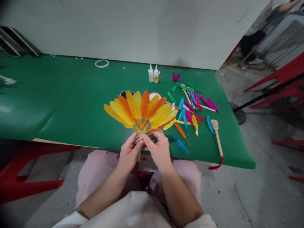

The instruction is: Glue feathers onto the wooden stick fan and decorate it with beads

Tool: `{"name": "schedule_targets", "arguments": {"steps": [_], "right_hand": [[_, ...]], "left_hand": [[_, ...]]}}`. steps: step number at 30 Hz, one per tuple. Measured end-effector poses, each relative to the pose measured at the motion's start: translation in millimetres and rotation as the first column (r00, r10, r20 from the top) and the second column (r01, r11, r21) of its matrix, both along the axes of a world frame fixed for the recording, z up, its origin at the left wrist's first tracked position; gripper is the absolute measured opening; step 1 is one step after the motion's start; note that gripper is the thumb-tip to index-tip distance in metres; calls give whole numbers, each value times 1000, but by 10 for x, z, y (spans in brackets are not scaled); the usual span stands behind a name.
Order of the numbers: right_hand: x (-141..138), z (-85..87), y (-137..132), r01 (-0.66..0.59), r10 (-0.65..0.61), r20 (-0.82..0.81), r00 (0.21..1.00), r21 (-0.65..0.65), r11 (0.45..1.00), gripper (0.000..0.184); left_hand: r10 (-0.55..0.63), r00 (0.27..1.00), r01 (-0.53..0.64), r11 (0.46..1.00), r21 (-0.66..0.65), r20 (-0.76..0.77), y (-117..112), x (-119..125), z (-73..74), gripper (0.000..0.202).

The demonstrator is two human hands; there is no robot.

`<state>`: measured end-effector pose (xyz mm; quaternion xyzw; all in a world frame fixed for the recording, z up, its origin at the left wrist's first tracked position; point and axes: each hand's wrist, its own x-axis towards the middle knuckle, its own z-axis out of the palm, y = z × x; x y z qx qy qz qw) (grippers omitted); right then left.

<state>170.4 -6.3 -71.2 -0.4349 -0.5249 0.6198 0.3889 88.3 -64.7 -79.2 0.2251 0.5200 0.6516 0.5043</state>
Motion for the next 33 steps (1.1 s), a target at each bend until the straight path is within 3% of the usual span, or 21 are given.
{"name": "schedule_targets", "arguments": {"steps": [5, 8, 11, 15, 21, 33], "right_hand": [[-16, 8, -5, -24, 21, -32, 999, -91, 996, 18], [-13, -1, 0, -20, 19, -6, 1000, -58, 998, 19], [-12, -23, 4, 10, -11, 31, 999, 30, 999, 17], [-29, -41, -9, 11, -14, 52, 999, 63, 998, 16], [-33, -41, -26, -36, 29, 77, 997, 92, 995, 17], [-16, -47, -23, -46, 26, 115, 993, 168, 985, 17]], "left_hand": [[10, 1000, -10, 1000, -4, 0, 1, 40, -31, 50], [15, 993, -13, 1000, 21, -113, -21, -14, -90, 41], [168, 959, -140, 981, 132, -229, -14, -132, -113, 30], [296, 939, -263, 946, 190, -173, 95, -216, -49, 22], [176, 984, -173, 981, 87, -27, 230, -142, 24, 21], [142, 989, -146, 980, 134, 44, 225, -125, 28, 19]]}}
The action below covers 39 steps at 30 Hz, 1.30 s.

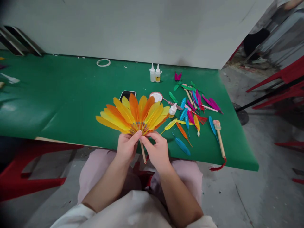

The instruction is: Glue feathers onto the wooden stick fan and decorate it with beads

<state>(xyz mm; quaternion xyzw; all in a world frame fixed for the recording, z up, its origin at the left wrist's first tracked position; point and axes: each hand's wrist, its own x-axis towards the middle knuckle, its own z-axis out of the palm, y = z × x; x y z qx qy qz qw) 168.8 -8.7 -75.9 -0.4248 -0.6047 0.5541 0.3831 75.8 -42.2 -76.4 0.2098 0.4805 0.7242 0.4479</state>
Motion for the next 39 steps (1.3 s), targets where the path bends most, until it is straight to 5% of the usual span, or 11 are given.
{"name": "schedule_targets", "arguments": {"steps": [15, 19, 21, 23, 29, 32, 39], "right_hand": [[-23, -4, 2, 10, -12, -31, 999, -76, 997, 16], [-21, -6, 18, -23, -5, -133, 991, -207, 978, 17], [-16, -2, 35, -64, 17, -171, 985, -271, 961, 19], [-11, 6, 51, -79, 29, -171, 985, -298, 951, 21], [-9, 16, 69, -64, 21, -155, 988, -280, 958, 22], [-13, 4, 77, -64, 10, -188, 982, -282, 957, 22], [-82, 7, 206, -86, -1, -251, 968, -335, 938, 23]], "left_hand": [[-24, 998, 25, 1000, -7, 50, 0, 11, -72, 20], [182, 983, -179, 979, 96, -21, 17, -211, -69, 42], [310, 939, -282, 941, 186, -147, 12, -424, 51, 49], [331, 893, -267, 935, 235, -304, 14, -637, 263, 48], [-20, 841, 12, 1000, -18, -541, 197, -816, 880, 58], [-109, 820, 67, 993, -94, -563, 305, -724, 921, 66], [-111, 760, 75, 994, -84, -640, 414, -707, 799, 61]]}}
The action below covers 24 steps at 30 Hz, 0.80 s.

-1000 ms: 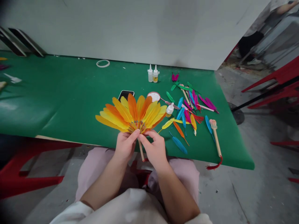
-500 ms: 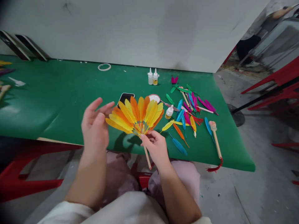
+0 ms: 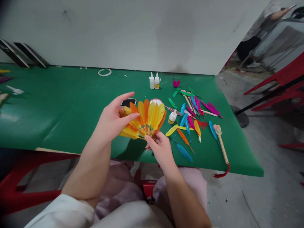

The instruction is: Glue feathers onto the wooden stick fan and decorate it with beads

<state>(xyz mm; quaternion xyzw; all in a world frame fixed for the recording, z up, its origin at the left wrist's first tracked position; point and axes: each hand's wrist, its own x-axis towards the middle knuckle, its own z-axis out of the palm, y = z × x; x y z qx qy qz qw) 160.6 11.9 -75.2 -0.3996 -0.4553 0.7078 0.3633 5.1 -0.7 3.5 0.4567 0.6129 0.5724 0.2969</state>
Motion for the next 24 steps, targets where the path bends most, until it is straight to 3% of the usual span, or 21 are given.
{"name": "schedule_targets", "arguments": {"steps": [7, 18, 24], "right_hand": [[-186, 25, 133, 48, -50, -21, 999, -73, 996, 29], [-234, 15, 126, 57, -59, -30, 998, -67, 996, 32], [-226, 37, 108, 72, -73, -23, 997, -49, 996, 32]], "left_hand": [[-17, 985, 20, 1000, 13, -173, 45, -74, -49, 57], [-11, 999, 11, 1000, -5, 52, 31, -45, -34, 57], [-24, 999, 24, 1000, -3, 28, 21, -39, -34, 56]]}}
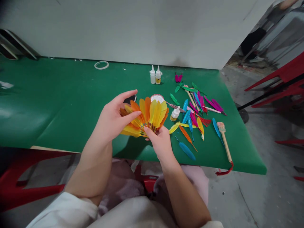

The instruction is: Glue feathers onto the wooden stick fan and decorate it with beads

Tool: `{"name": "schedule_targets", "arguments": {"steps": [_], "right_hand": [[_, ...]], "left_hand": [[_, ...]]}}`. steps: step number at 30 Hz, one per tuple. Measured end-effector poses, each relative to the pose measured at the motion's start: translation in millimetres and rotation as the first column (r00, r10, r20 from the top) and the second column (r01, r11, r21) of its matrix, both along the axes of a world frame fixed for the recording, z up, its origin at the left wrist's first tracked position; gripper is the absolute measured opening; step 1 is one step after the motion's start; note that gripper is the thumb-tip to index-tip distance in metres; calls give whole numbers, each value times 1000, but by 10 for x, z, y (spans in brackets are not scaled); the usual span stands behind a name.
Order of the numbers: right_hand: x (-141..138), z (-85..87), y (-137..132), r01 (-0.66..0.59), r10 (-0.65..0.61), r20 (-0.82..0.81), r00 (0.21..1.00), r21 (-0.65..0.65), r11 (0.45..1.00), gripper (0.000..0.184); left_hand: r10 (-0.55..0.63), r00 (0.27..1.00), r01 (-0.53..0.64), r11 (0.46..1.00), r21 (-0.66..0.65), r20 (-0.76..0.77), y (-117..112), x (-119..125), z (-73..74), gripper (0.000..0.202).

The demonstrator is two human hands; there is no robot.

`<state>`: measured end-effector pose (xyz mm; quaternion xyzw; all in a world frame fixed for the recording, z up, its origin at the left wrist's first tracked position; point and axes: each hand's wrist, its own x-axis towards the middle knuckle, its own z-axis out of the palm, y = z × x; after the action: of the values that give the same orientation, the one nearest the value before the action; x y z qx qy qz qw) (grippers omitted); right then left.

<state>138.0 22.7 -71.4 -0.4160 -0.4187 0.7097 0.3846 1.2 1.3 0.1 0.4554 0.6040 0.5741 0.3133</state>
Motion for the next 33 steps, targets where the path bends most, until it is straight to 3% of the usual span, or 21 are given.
{"name": "schedule_targets", "arguments": {"steps": [4, 12, 24, 29, 33], "right_hand": [[5, 2, -4, -4, 4, 0, 1000, 8, 1000, 32], [4, -5, -4, -13, 13, 10, 1000, -10, 1000, 35], [22, 11, -7, -43, 42, 63, 997, 23, 999, 35], [6, -8, -13, -46, 43, 67, 997, 37, 998, 37], [0, -28, -13, -38, 35, 99, 995, 28, 999, 38]], "left_hand": [[-9, 999, 9, 1000, -7, -32, -10, 4, 11, 56], [-35, 995, 37, 999, -23, 91, -6, -24, 24, 58], [-96, 994, 94, 995, -35, -44, -29, -106, 8, 55], [-15, 1000, 15, 1000, -15, 7, -42, -157, 36, 49], [-18, 999, 15, 999, -49, -52, -66, -200, 79, 47]]}}
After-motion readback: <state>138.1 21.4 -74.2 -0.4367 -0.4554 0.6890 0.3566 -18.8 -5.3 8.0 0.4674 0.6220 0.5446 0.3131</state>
